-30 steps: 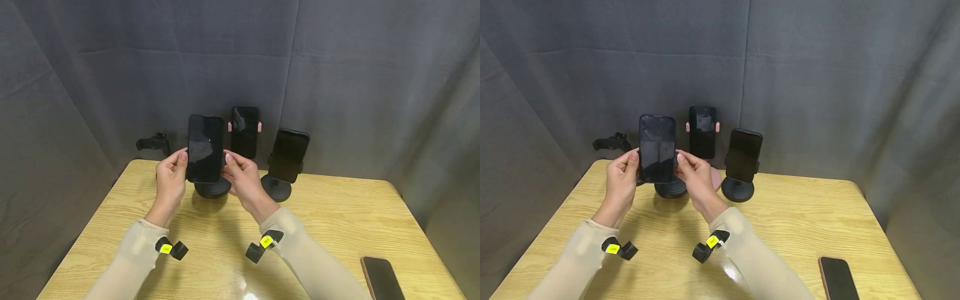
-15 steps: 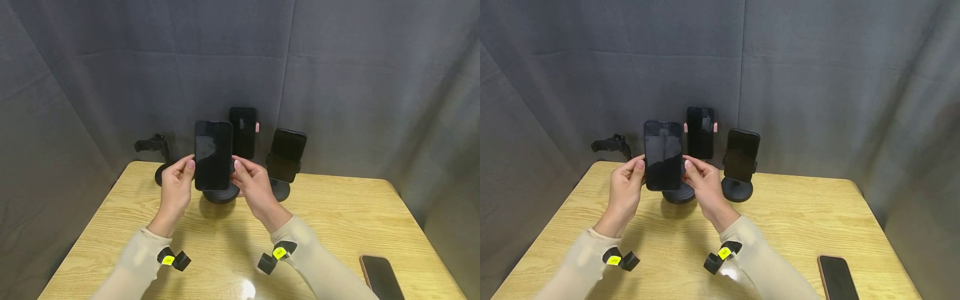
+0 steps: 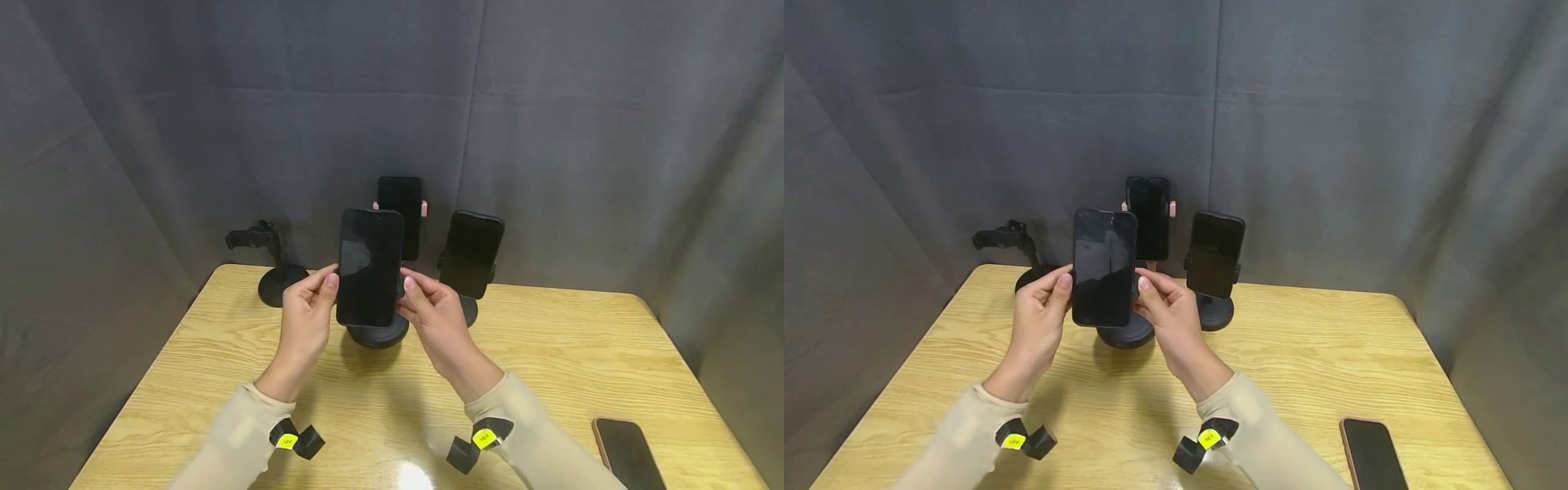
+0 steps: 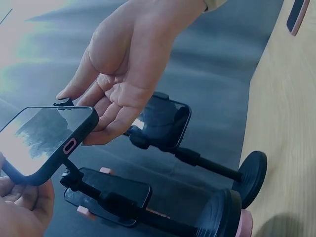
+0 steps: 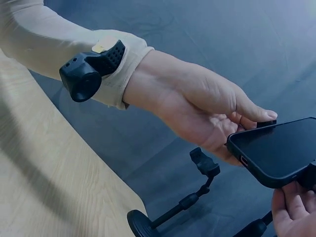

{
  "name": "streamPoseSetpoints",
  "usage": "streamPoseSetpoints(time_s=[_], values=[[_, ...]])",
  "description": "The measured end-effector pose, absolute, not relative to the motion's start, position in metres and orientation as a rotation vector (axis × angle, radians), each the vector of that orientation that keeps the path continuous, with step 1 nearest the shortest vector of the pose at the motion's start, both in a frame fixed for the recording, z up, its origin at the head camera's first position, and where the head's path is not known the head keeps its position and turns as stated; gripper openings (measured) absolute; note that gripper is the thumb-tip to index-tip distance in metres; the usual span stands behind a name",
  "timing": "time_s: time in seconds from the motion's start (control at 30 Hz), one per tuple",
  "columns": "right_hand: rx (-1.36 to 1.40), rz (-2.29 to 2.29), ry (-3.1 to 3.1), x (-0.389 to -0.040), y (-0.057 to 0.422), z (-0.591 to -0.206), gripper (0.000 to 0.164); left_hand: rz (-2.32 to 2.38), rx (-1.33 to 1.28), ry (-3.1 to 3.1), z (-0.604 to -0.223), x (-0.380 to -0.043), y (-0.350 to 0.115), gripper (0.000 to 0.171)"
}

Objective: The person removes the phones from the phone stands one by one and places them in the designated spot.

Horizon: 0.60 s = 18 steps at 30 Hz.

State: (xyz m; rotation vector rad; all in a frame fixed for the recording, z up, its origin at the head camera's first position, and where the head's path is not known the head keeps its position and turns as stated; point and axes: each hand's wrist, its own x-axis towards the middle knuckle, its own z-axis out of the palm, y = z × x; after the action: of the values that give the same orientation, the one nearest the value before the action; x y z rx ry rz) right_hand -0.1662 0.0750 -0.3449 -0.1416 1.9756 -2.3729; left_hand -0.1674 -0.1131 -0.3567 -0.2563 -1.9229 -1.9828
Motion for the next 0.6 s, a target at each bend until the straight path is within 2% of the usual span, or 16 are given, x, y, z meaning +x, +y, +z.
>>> streamPoseSetpoints(time_s=[0.6], values=[[-0.091,-2.396,1.994,-0.135,0.101,-0.347,0.039,-2.024,-0.408,-1.905,-0.365,-0.15,-0.089,0.03]])
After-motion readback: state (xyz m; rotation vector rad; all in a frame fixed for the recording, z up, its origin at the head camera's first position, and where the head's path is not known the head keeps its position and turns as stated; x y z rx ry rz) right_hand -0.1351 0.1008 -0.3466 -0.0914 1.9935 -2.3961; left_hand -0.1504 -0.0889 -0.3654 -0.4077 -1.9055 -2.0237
